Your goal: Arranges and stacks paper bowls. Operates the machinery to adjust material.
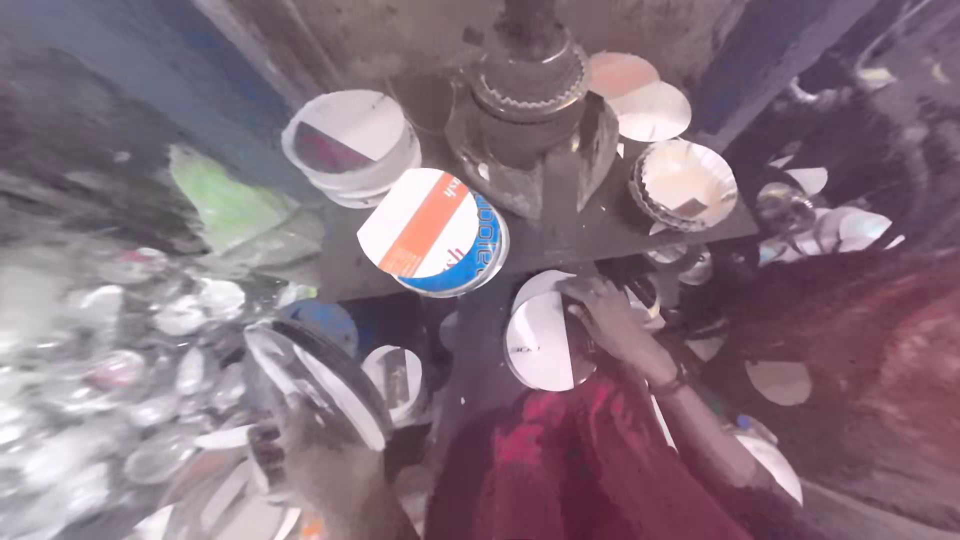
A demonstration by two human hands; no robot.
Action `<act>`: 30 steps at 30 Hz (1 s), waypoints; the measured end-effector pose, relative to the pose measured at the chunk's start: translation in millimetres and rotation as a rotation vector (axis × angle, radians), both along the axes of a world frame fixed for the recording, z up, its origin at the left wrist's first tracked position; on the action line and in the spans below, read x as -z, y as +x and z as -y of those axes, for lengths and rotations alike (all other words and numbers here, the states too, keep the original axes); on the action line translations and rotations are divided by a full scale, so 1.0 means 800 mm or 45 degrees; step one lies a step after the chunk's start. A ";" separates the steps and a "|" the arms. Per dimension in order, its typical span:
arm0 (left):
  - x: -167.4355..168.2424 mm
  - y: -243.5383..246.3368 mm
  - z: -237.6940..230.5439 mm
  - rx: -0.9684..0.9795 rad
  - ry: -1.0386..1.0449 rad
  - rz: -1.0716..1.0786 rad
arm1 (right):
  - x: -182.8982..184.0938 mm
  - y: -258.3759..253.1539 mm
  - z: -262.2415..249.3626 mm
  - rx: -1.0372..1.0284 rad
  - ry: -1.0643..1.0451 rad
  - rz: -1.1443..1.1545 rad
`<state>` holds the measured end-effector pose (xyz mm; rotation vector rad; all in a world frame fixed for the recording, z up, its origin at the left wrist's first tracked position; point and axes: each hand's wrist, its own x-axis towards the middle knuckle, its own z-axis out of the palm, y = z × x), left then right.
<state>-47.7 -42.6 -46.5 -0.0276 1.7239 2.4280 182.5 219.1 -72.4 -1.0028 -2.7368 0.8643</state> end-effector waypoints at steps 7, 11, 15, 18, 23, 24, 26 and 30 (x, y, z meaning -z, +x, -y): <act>-0.005 0.031 -0.008 1.081 -0.185 -0.227 | 0.014 -0.019 -0.045 0.035 -0.038 0.061; 0.033 0.045 -0.046 1.485 -0.475 -0.372 | 0.004 -0.022 -0.046 -0.048 -0.220 0.075; 0.051 0.048 -0.050 1.552 -0.566 -0.343 | -0.008 0.002 -0.036 -0.031 -0.341 0.073; 0.052 0.048 -0.048 1.630 -0.600 -0.291 | -0.006 0.020 -0.018 -0.023 -0.231 -0.051; 0.050 0.046 -0.046 1.648 -0.738 -0.323 | -0.005 0.030 -0.001 -0.039 -0.194 -0.079; 0.053 0.045 -0.045 1.639 -0.730 -0.340 | -0.005 0.030 -0.002 -0.042 -0.200 -0.058; 0.061 0.043 -0.040 1.626 -0.721 -0.395 | -0.005 0.027 -0.007 -0.050 -0.227 -0.017; 0.056 0.041 -0.031 1.585 -0.747 -0.370 | -0.008 0.005 -0.028 -0.125 -0.318 0.131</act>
